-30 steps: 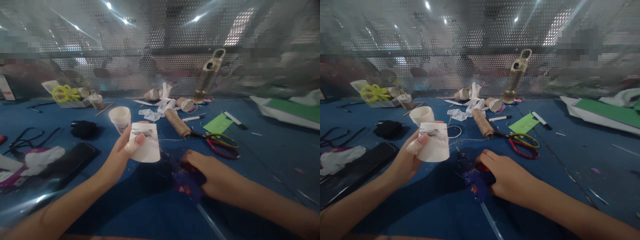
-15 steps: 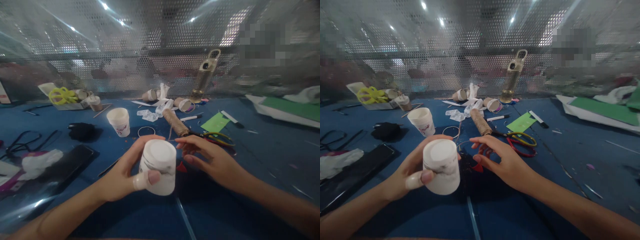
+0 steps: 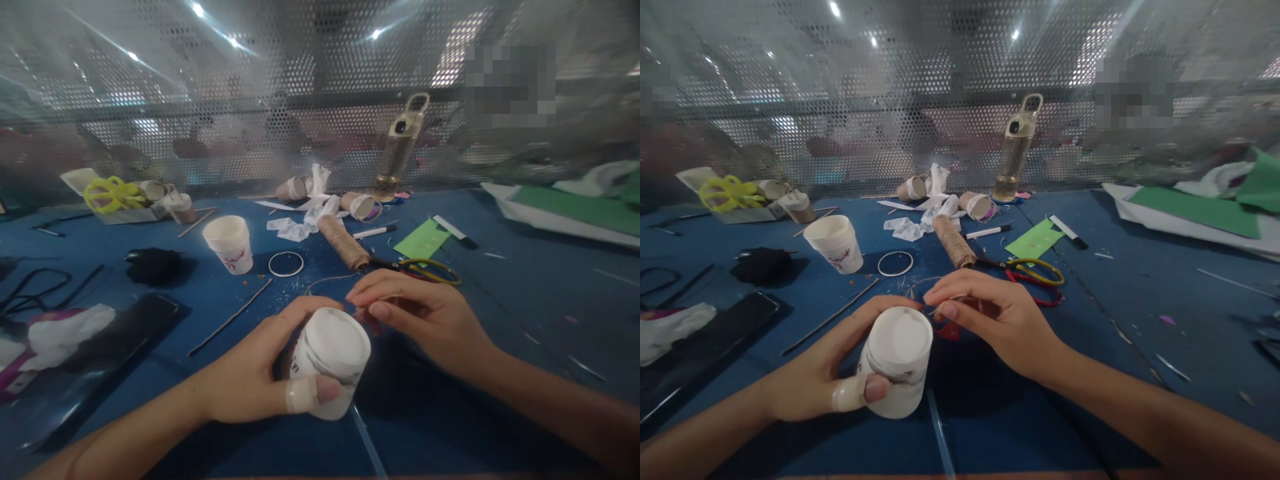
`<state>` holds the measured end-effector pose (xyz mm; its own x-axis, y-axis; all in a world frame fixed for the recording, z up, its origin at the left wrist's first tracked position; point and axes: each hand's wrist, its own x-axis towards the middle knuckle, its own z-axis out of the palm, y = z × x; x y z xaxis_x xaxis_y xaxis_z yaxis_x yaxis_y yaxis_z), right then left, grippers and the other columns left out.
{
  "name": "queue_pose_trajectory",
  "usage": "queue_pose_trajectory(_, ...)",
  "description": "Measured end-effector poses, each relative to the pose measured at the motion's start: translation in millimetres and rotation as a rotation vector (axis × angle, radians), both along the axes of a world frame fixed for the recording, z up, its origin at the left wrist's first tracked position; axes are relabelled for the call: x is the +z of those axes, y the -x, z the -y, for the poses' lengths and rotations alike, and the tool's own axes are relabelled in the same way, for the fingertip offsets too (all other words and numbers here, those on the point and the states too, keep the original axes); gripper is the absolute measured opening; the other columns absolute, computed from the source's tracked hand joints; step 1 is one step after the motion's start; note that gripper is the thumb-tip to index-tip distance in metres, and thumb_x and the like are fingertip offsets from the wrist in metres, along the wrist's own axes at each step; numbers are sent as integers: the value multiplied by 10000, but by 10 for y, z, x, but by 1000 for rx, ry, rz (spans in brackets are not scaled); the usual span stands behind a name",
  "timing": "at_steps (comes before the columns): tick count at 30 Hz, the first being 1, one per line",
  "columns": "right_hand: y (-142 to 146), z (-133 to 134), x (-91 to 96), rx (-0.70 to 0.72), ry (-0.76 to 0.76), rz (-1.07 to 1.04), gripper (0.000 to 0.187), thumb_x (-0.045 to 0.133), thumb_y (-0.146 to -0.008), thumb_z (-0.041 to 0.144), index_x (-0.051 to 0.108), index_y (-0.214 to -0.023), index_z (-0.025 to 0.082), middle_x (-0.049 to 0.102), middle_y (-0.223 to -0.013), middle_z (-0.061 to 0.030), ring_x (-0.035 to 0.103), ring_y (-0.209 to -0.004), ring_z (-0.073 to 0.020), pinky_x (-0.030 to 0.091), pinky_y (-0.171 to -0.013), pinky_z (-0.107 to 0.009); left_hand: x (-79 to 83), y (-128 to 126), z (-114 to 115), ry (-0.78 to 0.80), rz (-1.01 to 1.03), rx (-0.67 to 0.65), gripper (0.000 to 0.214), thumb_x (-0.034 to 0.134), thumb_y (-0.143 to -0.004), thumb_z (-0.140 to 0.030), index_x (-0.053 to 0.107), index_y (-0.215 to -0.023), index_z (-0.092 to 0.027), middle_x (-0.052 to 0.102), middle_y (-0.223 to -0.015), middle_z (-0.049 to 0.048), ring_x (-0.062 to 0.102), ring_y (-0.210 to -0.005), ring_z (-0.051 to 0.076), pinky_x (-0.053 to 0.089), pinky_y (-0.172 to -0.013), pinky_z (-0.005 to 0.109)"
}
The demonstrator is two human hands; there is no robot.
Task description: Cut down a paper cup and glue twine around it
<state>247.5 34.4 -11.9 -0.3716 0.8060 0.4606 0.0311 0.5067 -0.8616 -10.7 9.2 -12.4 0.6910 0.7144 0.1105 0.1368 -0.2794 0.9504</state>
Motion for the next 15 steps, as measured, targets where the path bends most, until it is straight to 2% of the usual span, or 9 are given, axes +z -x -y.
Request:
queue_pose_trajectory(3, -14, -9, -14, 23, 80, -9, 104, 771, -928, 346, 856, -945, 289, 825, -1024, -47, 732, -781, -152, 607, -654, -253, -25, -4, 5, 89, 104, 16, 548, 788, -922, -371, 547, -1414, -358, 670, -1313, 34, 623, -1167, 254, 495, -989, 358)
queue_pose_trajectory(6, -31, -31, -72, 34, 164, -62, 119, 755, -946, 358, 854, -975, 298, 822, -1054, -45, 745, -799, -157, 609, -639, -255, -64, -13, -4, 285, 295, 51, 460, 765, -937, -426, 618, -1372, -389, 697, -1306, 19, 631, -1182, 246, 499, -963, 329)
queue_pose_trajectory(8, -42, -57, -113, 23, 217, -118, 139, 755, -947, 382, 851, -997, 295, 820, -1050, -52, 749, -824, -169, 612, -627, -258, -88, -22, -28, 383, 390, 124, 452, 773, -919, -452, 650, -1345, -366, 723, -1278, 32, 657, -1140, 251, 508, -919, 329)
queue_pose_trajectory(12, -52, -95, -112, -25, 269, -169, 162, 784, -920, 413, 853, -985, 282, 823, -963, -53, 740, -785, -168, 617, -621, -263, -88, -58, -82, 427, 457, 299, 519, 812, -850, -476, 673, -1293, -245, 733, -1294, 103, 662, -1179, 329, 502, -961, 407)
queue_pose_trajectory(15, -39, -87, -52, -45, 272, -180, 140, 796, -909, 412, 854, -948, 291, 818, -937, -41, 731, -759, -161, 609, -588, -251, -50, -87, -90, 396, 489, 332, 534, 804, -840, -488, 664, -1271, -206, 702, -1379, 142, 633, -1266, 388, 486, -1033, 477)
